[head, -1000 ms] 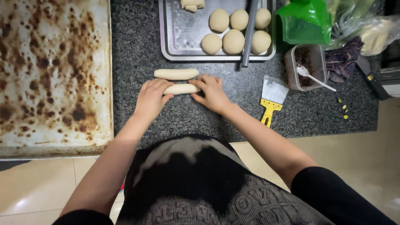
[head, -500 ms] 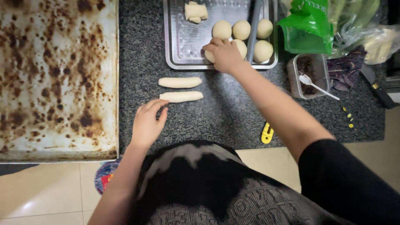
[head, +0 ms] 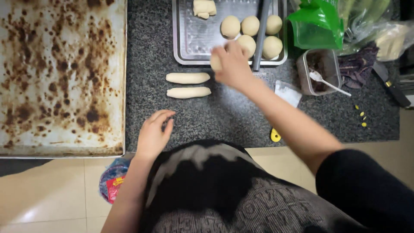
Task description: Shaping portions of bread dough into elongated rolls on a bakery workstation.
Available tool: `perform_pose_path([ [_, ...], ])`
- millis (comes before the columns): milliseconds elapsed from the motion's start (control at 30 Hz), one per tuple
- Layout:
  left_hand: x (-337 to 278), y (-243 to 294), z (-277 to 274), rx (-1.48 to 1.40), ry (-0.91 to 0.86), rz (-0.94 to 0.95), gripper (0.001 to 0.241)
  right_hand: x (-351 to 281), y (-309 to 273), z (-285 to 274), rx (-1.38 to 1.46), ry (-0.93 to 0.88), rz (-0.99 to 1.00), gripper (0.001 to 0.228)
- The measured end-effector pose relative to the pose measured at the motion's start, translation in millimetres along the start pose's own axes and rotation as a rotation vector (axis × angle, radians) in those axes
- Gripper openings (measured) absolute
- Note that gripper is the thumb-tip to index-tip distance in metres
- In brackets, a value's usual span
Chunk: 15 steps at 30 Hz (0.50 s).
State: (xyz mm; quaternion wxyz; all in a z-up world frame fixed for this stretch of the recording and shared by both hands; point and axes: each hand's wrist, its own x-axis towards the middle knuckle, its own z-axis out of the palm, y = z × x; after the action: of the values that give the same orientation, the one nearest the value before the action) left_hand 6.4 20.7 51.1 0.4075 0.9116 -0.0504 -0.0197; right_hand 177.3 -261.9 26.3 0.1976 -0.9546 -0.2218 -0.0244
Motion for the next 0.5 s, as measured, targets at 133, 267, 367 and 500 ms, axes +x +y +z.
perform_pose_path([
  [133,1.3,19.2,9.5,-0.071,-0.044,-0.044,0.022,-67.1,-6.9,-9.0,0.024,-0.367,0.291,0.07],
  [267,11.3,38.3,44.2,-0.16,-0.165,0.03,0.024,-130.2,8.2,5.6,0.085,-0.524,0.5,0.073],
  [367,21.9,58.7,80.1,-0.174,-0.252,0.21,0.024,-172.8,19.6,7.1,0.149,-0.348,0.523,0.076],
  [500,46.4,80.3,151.0,-0.104,-0.277,0.434,0.029,-219.7,32.5,0.6,0.048,-0.011,0.531,0.059],
])
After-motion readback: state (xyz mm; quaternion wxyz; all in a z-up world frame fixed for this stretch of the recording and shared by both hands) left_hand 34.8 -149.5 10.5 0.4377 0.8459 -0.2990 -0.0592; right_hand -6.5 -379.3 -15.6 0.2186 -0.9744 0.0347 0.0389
